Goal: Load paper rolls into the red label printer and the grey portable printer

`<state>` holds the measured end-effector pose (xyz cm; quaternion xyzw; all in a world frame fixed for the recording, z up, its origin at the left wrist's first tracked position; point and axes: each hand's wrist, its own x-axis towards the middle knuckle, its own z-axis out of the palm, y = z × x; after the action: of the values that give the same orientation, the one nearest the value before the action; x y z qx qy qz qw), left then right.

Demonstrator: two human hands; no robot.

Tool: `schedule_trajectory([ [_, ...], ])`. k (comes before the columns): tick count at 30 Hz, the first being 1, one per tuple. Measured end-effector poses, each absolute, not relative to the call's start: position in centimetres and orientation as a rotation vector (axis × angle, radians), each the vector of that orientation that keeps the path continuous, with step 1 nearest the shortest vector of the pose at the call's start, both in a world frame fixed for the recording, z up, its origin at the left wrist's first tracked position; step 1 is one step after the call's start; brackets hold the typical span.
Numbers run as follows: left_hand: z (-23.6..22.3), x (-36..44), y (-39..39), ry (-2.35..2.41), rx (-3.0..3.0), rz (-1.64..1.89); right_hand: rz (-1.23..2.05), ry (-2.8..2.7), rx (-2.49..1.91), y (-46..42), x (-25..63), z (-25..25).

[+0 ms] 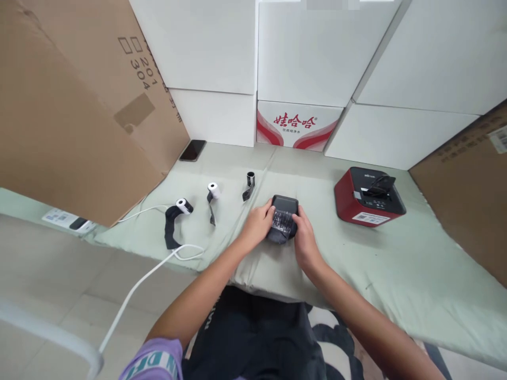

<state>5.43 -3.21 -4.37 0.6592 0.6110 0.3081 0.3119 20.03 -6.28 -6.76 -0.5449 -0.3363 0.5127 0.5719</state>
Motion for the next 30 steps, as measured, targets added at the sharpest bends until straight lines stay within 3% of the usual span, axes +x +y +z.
schedule_trajectory([
  [10,-6.2,4.3,-2.8,1.77,1.976,0.856,1.165,-0.772,-1.185,-0.4,21.5,-7.0],
  [20,-6.2,4.0,-4.5,1.649,1.943,0.959,0.991,-0.962,-1.158,-1.3,21.3,-8.5],
  [30,-5.8,4.0,-4.2,1.659,1.912,0.795,0.951,-0.952,-1.211,-1.0,21.2,-8.5],
])
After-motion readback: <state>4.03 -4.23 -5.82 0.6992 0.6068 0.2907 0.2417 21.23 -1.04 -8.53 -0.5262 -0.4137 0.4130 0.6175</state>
